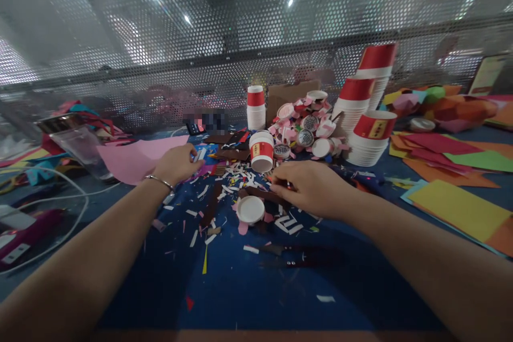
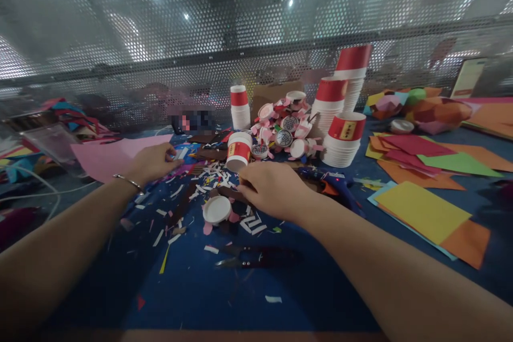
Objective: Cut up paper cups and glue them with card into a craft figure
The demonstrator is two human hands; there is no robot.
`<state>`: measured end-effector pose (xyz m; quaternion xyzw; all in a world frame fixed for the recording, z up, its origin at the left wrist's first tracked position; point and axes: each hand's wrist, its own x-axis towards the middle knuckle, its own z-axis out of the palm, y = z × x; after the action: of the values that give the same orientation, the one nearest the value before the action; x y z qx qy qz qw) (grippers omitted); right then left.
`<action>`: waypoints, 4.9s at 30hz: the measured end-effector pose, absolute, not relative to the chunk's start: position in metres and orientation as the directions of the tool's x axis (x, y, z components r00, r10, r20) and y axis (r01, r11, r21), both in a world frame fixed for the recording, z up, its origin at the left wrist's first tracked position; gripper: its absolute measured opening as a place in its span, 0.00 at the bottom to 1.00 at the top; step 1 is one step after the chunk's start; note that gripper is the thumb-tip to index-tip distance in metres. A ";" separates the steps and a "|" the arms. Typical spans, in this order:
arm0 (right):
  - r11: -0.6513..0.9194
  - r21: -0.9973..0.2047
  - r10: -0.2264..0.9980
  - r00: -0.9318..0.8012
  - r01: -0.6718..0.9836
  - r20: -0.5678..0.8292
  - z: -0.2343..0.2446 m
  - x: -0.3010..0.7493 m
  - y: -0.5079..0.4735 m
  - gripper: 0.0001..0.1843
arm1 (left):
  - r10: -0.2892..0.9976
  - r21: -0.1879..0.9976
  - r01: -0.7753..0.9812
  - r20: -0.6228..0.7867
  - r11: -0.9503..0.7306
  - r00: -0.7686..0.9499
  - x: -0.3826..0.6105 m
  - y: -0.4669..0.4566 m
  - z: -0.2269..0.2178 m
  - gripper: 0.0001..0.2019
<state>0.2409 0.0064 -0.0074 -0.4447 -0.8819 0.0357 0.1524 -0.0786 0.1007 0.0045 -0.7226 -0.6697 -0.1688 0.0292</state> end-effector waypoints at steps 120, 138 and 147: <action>0.502 -0.760 0.849 -0.402 0.413 0.342 -0.014 0.215 -0.008 0.08 | 0.702 0.712 0.578 -0.168 -0.400 0.692 -0.014 0.022 0.002 0.21; 0.385 -0.854 0.857 -0.477 0.349 0.192 -0.018 0.197 -0.005 0.12 | 0.760 0.628 0.670 -0.187 -0.396 0.623 -0.011 0.023 0.003 0.14; 0.416 -0.869 0.882 -0.351 0.269 0.314 -0.017 0.208 -0.003 0.10 | 0.727 0.710 0.591 -0.165 -0.382 0.667 -0.012 0.022 0.002 0.17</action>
<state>0.2085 -0.0031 -0.0175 -0.3924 -0.7332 0.3716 0.4128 -0.0123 0.0215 0.0015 -0.8266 -0.3987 -0.0873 -0.3875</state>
